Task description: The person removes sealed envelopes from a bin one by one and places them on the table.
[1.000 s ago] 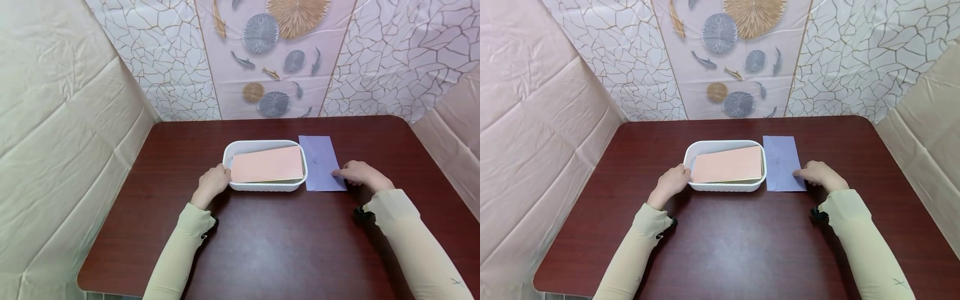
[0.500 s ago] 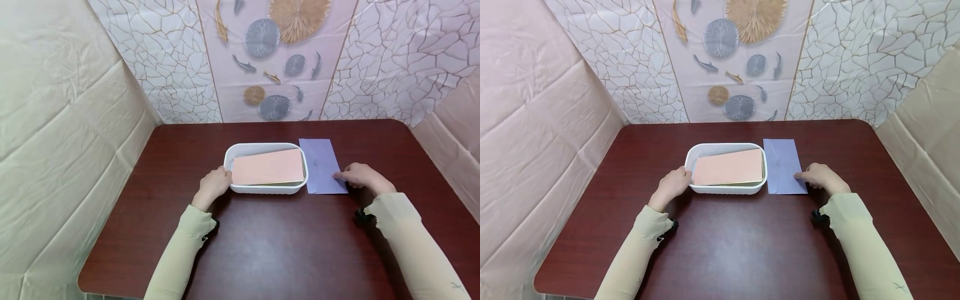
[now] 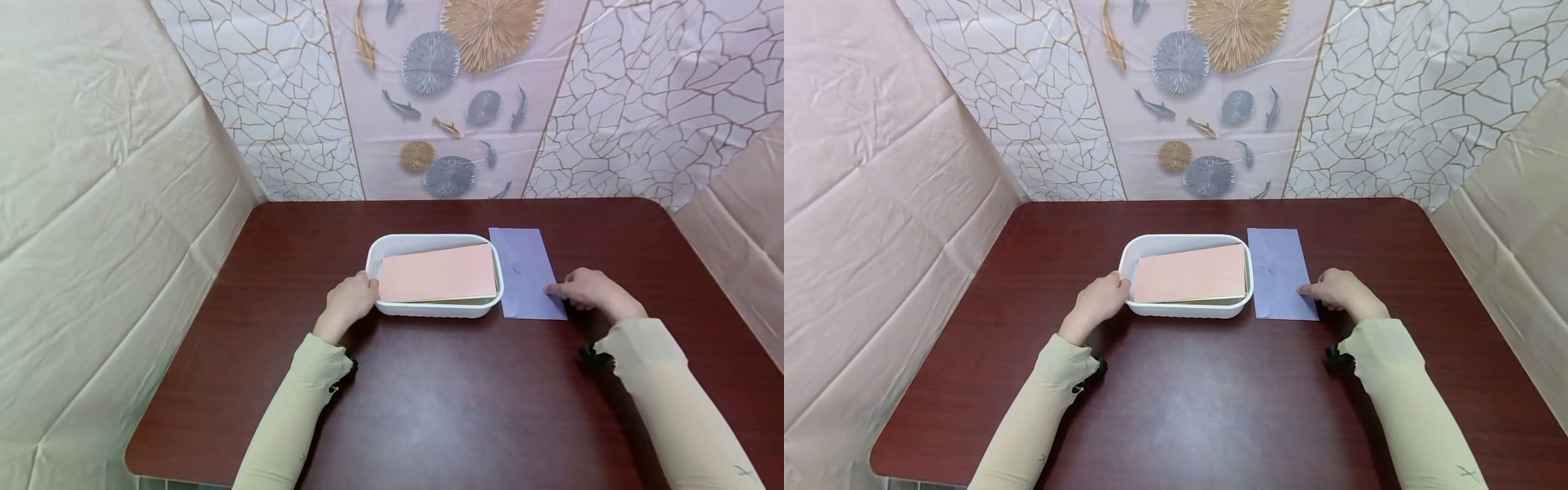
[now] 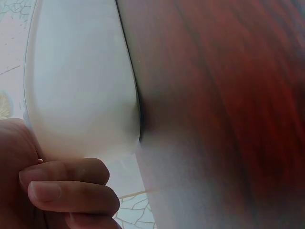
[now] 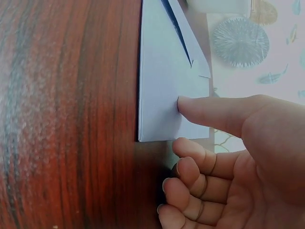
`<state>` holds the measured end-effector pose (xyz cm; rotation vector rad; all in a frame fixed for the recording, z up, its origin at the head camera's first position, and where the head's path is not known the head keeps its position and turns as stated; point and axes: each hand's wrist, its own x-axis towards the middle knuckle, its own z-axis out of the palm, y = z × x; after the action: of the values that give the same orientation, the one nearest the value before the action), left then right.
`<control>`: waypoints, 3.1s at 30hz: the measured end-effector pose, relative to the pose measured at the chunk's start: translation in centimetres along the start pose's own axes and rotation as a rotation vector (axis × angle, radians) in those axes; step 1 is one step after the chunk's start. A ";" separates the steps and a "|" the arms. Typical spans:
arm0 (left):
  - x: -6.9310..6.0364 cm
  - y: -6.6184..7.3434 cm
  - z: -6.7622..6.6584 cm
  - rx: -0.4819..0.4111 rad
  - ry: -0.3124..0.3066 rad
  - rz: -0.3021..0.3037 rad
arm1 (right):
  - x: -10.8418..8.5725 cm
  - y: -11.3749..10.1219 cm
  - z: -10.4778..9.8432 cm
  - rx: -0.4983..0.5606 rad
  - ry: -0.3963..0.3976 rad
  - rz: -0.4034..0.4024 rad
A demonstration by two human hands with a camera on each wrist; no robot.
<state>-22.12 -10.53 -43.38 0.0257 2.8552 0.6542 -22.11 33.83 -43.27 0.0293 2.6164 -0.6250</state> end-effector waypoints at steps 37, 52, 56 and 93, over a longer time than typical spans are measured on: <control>0.3 0.5 -0.3 0.101 -0.011 -0.016 | 2.8 -11.7 -3.9 -0.055 0.131 -0.255; 0.4 0.4 -0.3 0.076 -0.006 -0.022 | 3.4 -15.2 -2.6 -0.128 0.126 -0.340; 0.3 0.3 -0.2 0.074 -0.008 -0.026 | 3.7 -15.8 -2.3 -0.180 0.118 -0.351; 0.2 0.5 -0.2 0.070 0.022 -0.020 | 5.0 -19.6 -1.0 -0.264 -0.071 -0.309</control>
<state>-22.41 -10.11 -43.02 0.0016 2.8942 0.5543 -29.40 16.23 -36.30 -0.4766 2.6316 -0.3660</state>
